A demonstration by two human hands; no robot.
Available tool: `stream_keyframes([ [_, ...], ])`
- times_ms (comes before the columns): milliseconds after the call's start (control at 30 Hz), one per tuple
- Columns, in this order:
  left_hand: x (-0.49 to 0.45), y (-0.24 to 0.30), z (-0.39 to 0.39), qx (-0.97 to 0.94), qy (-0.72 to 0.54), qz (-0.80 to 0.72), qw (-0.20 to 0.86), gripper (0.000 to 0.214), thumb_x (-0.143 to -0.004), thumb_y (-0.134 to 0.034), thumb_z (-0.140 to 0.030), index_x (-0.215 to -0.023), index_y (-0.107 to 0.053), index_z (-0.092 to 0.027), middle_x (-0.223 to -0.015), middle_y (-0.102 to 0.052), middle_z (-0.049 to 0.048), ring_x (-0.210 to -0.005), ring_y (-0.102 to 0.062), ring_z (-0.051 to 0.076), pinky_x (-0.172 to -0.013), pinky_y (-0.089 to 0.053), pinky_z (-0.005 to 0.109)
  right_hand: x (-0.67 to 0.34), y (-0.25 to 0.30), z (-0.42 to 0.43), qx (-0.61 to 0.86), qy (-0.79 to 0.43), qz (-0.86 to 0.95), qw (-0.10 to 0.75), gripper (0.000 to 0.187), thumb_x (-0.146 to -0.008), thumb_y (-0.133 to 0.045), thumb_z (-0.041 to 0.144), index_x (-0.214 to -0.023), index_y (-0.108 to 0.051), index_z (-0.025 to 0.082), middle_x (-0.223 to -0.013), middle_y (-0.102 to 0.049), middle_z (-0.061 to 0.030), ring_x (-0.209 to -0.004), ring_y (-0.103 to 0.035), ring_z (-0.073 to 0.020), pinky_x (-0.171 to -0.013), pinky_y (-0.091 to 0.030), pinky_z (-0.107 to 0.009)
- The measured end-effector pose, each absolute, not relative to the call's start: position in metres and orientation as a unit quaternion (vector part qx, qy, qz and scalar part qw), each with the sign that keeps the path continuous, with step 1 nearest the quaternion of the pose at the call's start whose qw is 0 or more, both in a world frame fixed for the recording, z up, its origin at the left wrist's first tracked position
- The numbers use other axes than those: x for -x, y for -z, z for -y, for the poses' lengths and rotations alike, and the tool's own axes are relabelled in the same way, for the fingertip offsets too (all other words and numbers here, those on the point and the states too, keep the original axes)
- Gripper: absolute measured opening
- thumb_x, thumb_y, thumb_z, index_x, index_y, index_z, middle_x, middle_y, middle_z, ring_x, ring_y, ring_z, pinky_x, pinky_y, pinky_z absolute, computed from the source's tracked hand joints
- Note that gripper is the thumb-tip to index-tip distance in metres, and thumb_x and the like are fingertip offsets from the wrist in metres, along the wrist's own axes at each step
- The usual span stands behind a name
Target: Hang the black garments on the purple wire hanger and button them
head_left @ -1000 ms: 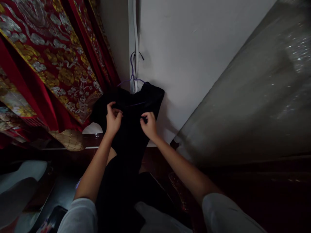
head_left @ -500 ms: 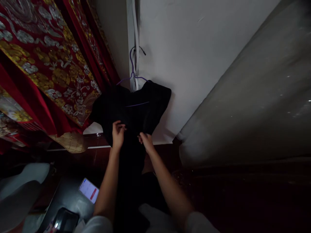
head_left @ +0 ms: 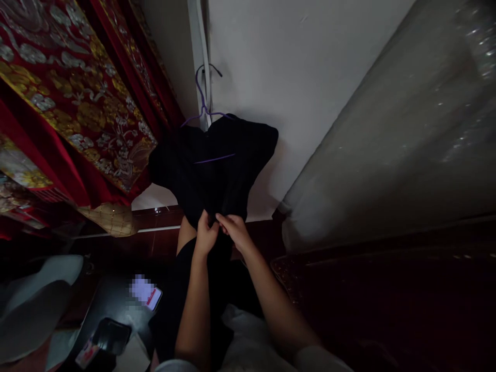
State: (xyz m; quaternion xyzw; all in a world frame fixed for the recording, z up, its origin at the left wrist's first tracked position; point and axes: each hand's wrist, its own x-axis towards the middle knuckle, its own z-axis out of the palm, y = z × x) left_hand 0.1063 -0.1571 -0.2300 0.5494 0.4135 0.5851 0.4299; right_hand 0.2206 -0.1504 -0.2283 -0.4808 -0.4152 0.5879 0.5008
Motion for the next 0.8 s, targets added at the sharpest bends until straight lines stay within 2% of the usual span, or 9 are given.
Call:
stream_keyframes([
  [133, -0.107, 0.230, 0.160, -0.555, -0.566, -0.441, 0.421, 0.012, -0.089, -0.063, -0.023, -0.099, -0.060, -0.016, -0.092, -0.066, 0.0027, -0.087, -0.064, 0.015, -0.082, -0.050, 0.025, -0.227, 0.221, 0.152, 0.434, -0.596, 0.421, 0.528, 0.055, -0.071, -0.074, 0.068, -0.063, -0.061, 0.016, -0.049, -0.045, 0.0042, -0.048, -0.038, -0.0073, -0.049, -0.027, -0.024],
  [233, -0.105, 0.233, 0.160, -0.560, -0.557, -0.466, 0.398, 0.015, -0.092, -0.064, -0.027, -0.086, -0.055, -0.017, -0.080, -0.058, -0.0004, -0.076, -0.058, 0.013, -0.073, -0.047, 0.023, -0.229, 0.222, 0.155, 0.405, -0.611, 0.423, 0.533, 0.052, -0.076, -0.073, 0.065, -0.075, -0.068, 0.013, -0.052, -0.047, 0.0043, -0.049, -0.039, -0.0069, -0.048, -0.027, -0.022],
  [367, -0.108, 0.235, 0.159, -0.576, -0.538, -0.509, 0.346, 0.012, -0.095, -0.058, -0.026, -0.099, -0.059, -0.015, -0.091, -0.065, 0.0049, -0.087, -0.063, 0.017, -0.082, -0.052, 0.028, -0.226, 0.220, 0.156, 0.409, -0.631, 0.378, 0.540, 0.049, -0.073, -0.075, 0.061, -0.078, -0.070, 0.012, -0.051, -0.047, 0.0048, -0.045, -0.038, -0.0060, -0.043, -0.024, -0.021],
  [533, -0.124, 0.233, 0.166, -0.637, -0.495, -0.524, 0.271, 0.036, -0.092, -0.049, -0.011, -0.126, -0.059, -0.015, -0.114, -0.070, 0.0140, -0.107, -0.068, 0.024, -0.098, -0.053, 0.037, -0.225, 0.168, 0.118, 0.396, -0.584, 0.438, 0.558, 0.043, -0.077, -0.074, 0.057, -0.078, -0.067, 0.015, -0.049, -0.051, 0.0039, -0.039, -0.043, -0.0071, -0.038, -0.024, -0.020],
  [667, -0.136, 0.220, 0.171, -0.702, -0.367, -0.580, 0.190, 0.042, -0.091, -0.045, -0.006, -0.129, -0.060, -0.016, -0.117, -0.070, 0.0157, -0.109, -0.069, 0.027, -0.098, -0.054, 0.039, -0.228, 0.088, 0.069, 0.377, -0.529, 0.456, 0.608, 0.028, -0.087, -0.070, 0.039, -0.074, -0.064, 0.014, -0.051, -0.053, 0.0036, -0.038, -0.043, -0.0043, -0.035, -0.024, -0.017],
  [800, -0.137, 0.197, 0.170, -0.762, -0.192, -0.611, 0.099, 0.040, -0.089, -0.044, -0.004, -0.121, -0.066, -0.016, -0.107, -0.072, 0.0145, -0.094, -0.072, 0.029, -0.093, -0.055, 0.044, -0.227, 0.036, 0.060, 0.338, -0.522, 0.461, 0.633, 0.025, -0.094, -0.064, 0.029, -0.074, -0.062, 0.014, -0.051, -0.053, 0.0042, -0.037, -0.043, -0.0030, -0.034, -0.023, -0.015],
])
